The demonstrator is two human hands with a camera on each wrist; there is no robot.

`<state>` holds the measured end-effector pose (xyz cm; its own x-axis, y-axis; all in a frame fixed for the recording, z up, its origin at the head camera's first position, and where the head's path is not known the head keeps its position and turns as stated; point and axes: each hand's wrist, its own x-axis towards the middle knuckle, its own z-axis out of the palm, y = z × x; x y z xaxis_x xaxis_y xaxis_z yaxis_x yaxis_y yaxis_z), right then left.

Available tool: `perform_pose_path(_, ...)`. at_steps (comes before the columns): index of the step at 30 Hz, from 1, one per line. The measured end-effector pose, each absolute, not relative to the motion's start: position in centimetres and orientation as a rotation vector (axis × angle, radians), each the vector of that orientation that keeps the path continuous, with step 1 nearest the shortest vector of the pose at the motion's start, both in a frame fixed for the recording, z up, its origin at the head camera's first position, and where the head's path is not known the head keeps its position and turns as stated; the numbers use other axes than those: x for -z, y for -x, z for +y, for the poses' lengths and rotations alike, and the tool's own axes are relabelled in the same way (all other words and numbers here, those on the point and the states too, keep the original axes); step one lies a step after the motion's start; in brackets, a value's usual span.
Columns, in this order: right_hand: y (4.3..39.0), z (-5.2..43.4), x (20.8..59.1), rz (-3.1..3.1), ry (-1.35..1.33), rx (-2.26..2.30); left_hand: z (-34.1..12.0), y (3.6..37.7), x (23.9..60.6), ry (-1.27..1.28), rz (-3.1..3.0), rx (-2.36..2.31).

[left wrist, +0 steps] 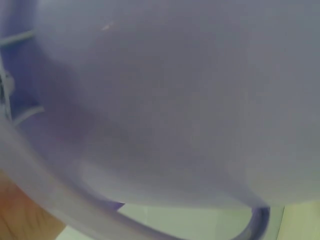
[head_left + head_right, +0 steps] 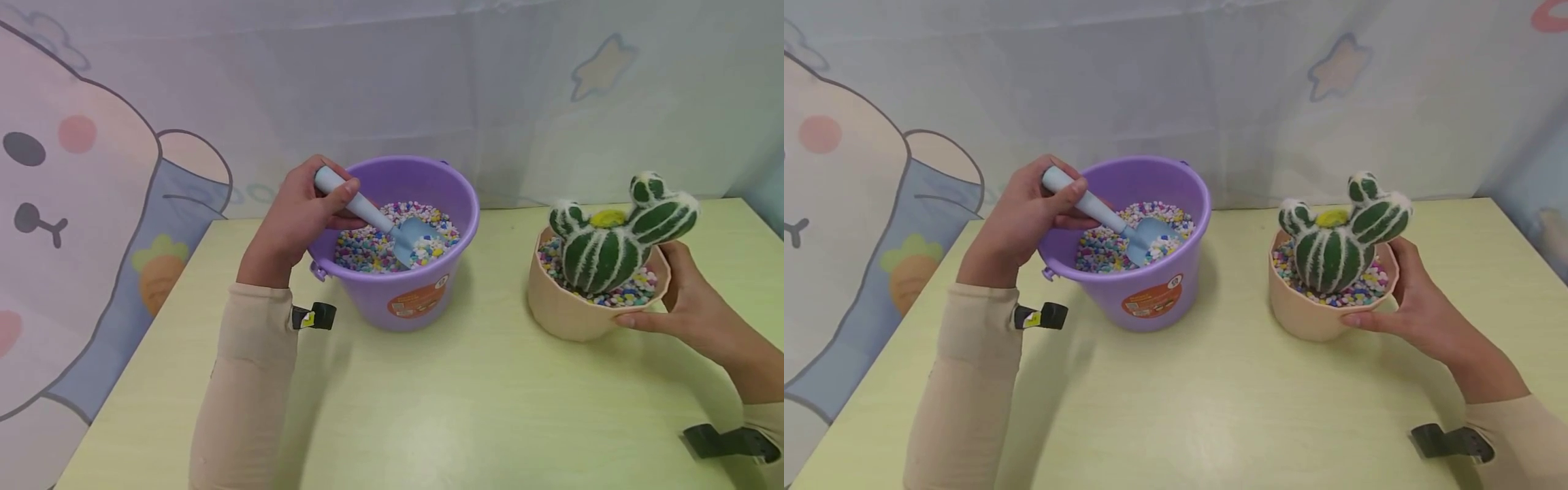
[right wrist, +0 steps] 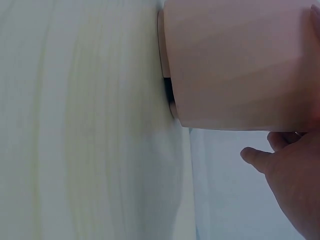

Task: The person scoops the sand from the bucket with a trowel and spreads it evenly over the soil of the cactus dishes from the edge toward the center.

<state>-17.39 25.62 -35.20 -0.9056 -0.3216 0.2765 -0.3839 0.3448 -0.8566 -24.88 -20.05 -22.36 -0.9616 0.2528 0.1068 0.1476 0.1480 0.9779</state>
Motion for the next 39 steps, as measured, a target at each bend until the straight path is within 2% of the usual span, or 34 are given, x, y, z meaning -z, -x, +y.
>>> perform_pose_path(35, 16.84, 24.97, 34.76, -2.49, -0.638, -1.666, -19.55, 24.63, 22.2, -0.264, 2.358, -1.978)
perform_pose_path(39, 16.65, 24.99, 34.64, -2.511, -0.638, -1.664, -19.69, 24.63, 22.37, -0.307, 2.351, -1.969)
